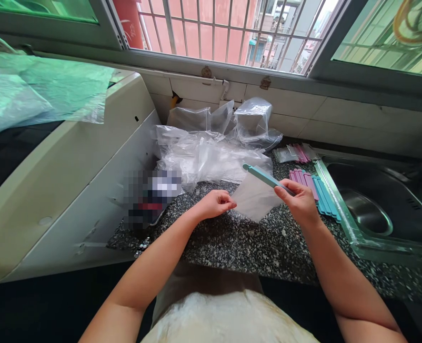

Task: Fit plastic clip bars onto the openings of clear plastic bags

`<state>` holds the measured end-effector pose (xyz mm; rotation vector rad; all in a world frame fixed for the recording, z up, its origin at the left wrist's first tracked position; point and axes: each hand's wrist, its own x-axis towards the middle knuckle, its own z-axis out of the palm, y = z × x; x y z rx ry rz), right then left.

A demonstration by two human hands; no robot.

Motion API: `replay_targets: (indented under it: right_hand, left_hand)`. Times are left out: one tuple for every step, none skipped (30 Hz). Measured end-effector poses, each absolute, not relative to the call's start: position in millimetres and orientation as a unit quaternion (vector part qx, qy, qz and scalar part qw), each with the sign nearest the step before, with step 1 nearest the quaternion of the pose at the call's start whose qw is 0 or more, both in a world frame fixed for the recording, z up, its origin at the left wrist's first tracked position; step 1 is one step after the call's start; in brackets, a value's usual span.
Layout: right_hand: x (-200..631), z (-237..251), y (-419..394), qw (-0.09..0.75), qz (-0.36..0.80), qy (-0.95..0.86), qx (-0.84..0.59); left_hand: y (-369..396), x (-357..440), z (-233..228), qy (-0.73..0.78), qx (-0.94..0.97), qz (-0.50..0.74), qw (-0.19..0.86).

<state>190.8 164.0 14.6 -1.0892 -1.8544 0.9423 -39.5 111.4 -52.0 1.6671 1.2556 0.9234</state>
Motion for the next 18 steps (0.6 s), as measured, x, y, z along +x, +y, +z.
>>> replay_targets:
  right_hand:
    - [191,15,163,0.382,0.373,-0.732,-0.425]
    - [190,16,161,0.377,0.374,-0.735,-0.421]
    - [190,16,160,0.371,0.375,-0.740,-0.418]
    - [190,16,158,0.365,0.373,-0.746,-0.413]
    - [189,16,157,0.358,0.371,-0.754,-0.407]
    - [188,15,155,0.351,0.369,-0.762,-0.400]
    - [187,14,154,0.342,0.366,-0.771,-0.393]
    - [185,13,153,0.332,0.365,-0.779,-0.387]
    - [183,12,151,0.320,0.365,-0.787,-0.381]
    - [181,11,150,0.309,0.366,-0.793,-0.375]
    - [179,11,149,0.296,0.369,-0.799,-0.372]
    - [176,10,147,0.284,0.372,-0.803,-0.369]
    - [174,10,146,0.274,0.376,-0.806,-0.366]
    - [172,10,146,0.266,0.380,-0.807,-0.366]
    - [171,10,145,0.260,0.383,-0.807,-0.366]
    - [170,10,145,0.256,0.388,-0.805,-0.368]
    - [170,10,146,0.253,0.395,-0.802,-0.370]
    - [170,9,147,0.253,0.403,-0.797,-0.371]
  left_hand:
    - [111,-40,-51,0.513,0.670,0.363,0.395]
    - [111,-41,-49,0.525,0.671,0.366,0.375]
    - [110,-42,-48,0.533,0.667,0.375,0.360]
    - [110,-43,-46,0.537,0.657,0.393,0.354]
    - [110,-44,-44,0.533,0.644,0.417,0.357]
    - [110,-45,-42,0.524,0.629,0.444,0.365]
    - [110,-46,-41,0.510,0.613,0.471,0.377]
    - [110,-47,-39,0.492,0.599,0.496,0.390]
    - [109,-48,-37,0.474,0.586,0.518,0.403]
    - [109,-48,-35,0.459,0.577,0.535,0.414]
    - [108,-49,-33,0.447,0.571,0.545,0.421]
    - [107,-49,-30,0.441,0.570,0.549,0.425]
    - [106,-48,-28,0.439,0.572,0.547,0.426]
    - [105,-48,-26,0.441,0.575,0.544,0.423]
    - [104,-47,-24,0.444,0.578,0.541,0.420]
    - [103,-47,-22,0.448,0.577,0.540,0.418]
    - [102,-46,-21,0.450,0.573,0.542,0.418]
    - [102,-46,-21,0.452,0.564,0.549,0.420]
